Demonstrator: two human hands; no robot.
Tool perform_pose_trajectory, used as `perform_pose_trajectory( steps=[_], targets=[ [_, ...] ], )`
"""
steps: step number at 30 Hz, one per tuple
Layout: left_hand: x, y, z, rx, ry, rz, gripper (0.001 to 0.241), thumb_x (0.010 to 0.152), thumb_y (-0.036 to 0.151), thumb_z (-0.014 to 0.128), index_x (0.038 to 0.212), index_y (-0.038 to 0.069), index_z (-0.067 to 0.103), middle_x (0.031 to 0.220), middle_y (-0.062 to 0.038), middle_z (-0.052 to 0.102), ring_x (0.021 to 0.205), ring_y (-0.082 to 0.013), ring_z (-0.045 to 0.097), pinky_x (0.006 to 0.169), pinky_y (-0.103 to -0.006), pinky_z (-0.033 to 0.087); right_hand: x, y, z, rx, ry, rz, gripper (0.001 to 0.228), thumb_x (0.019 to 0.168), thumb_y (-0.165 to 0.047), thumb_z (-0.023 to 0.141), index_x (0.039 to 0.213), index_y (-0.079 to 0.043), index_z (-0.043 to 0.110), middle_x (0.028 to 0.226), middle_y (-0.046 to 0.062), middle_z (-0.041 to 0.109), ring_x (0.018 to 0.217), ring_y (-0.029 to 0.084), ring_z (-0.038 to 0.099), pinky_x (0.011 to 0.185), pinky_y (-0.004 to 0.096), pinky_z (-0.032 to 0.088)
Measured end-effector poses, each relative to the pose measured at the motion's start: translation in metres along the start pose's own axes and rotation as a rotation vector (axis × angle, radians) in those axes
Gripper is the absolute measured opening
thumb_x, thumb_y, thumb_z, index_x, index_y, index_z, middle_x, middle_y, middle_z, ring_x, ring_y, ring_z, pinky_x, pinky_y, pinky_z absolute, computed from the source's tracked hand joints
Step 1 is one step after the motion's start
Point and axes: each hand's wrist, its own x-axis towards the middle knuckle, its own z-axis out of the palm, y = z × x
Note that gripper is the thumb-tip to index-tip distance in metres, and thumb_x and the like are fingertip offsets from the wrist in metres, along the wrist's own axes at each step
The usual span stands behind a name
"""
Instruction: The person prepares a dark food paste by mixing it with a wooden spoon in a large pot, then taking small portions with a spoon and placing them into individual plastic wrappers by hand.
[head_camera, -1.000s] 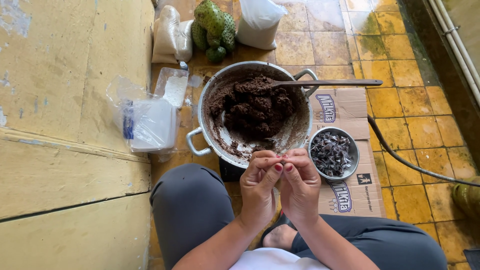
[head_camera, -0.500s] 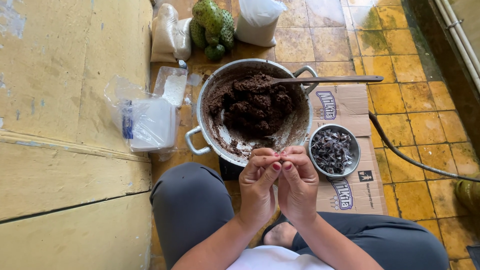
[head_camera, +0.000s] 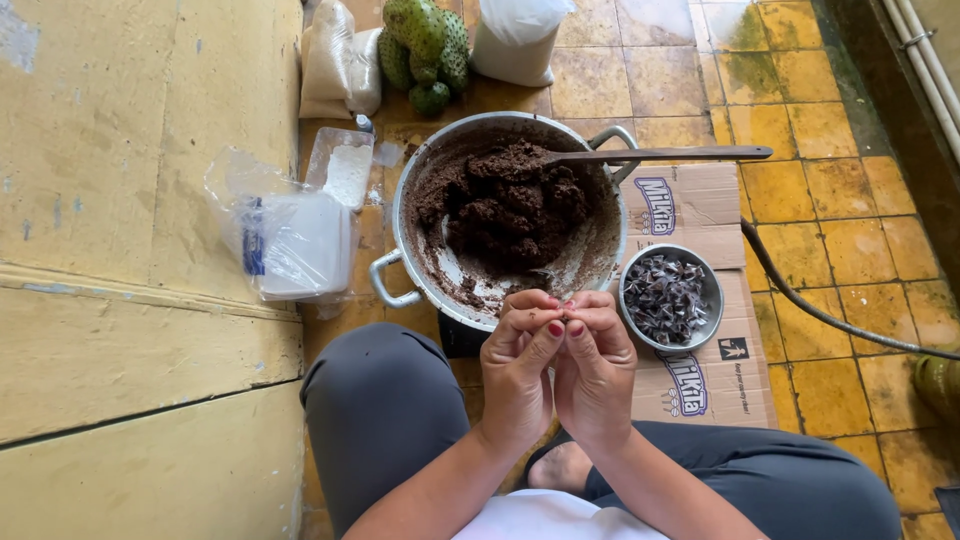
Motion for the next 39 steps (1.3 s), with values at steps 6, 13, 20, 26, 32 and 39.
perform_pose_trajectory(
  steps=[6,13,20,26,32,39],
  targets=[
    [0.004,0.001,-0.007,-0.091,-0.084,-0.069,0.008,0.095,0.002,0.07,0.102,0.005,0.074,0.116,-0.01,0.06,0.11,-0.0214,0.063,0.097,-0.0317,0.056,0.003,-0.009,-0.005,0.024,-0.013,0.022,0.041,0.104,-0.033,0.061,0.129,0.0,0.062,0.116,0.009,0.057,0.106,0.016,0.058,0.078,0.021,0.053],
    [0.008,-0.011,-0.009,-0.068,0.039,-0.164,0.023,0.094,0.001,0.068,0.114,-0.008,0.066,0.102,-0.022,0.069,0.079,-0.0257,0.075,0.066,-0.0369,0.068,0.008,-0.004,-0.027,0.049,0.045,0.087,0.034,0.102,-0.028,0.062,0.12,0.001,0.062,0.111,0.01,0.056,0.095,0.016,0.057,0.069,0.021,0.05],
    [0.003,-0.013,-0.005,0.032,0.08,-0.056,0.023,0.094,0.014,0.072,0.1,-0.008,0.069,0.102,-0.013,0.058,0.083,-0.0169,0.069,0.07,-0.0339,0.068,0.009,0.011,-0.041,0.061,0.11,0.065,0.014,0.099,-0.01,0.063,0.102,0.004,0.063,0.104,0.015,0.056,0.096,0.023,0.064,0.071,0.023,0.052],
    [0.003,-0.018,-0.01,0.142,0.044,0.036,0.016,0.089,-0.002,0.075,0.102,-0.01,0.072,0.104,-0.014,0.056,0.089,-0.0135,0.065,0.076,-0.0293,0.064,0.006,0.011,-0.032,-0.03,0.074,-0.076,0.011,0.097,-0.007,0.066,0.1,0.004,0.065,0.103,0.014,0.053,0.105,0.023,0.06,0.088,0.029,0.052],
    [0.005,-0.015,-0.008,0.193,0.043,0.052,0.013,0.09,0.0,0.075,0.101,-0.006,0.073,0.107,-0.015,0.058,0.094,-0.0165,0.064,0.079,-0.0272,0.061,0.004,0.02,-0.029,-0.027,0.116,-0.112,0.011,0.096,-0.006,0.068,0.101,0.004,0.069,0.1,0.014,0.054,0.101,0.023,0.061,0.089,0.031,0.053],
    [0.001,-0.016,-0.009,0.193,0.059,-0.132,0.049,0.095,0.018,0.07,0.139,0.001,0.055,0.124,-0.008,0.059,0.092,-0.0107,0.056,0.072,-0.0238,0.053,0.022,0.011,-0.07,0.225,0.213,0.006,0.014,0.099,-0.017,0.066,0.109,-0.007,0.069,0.119,0.018,0.064,0.108,0.028,0.065,0.088,0.037,0.06]
  ],
)
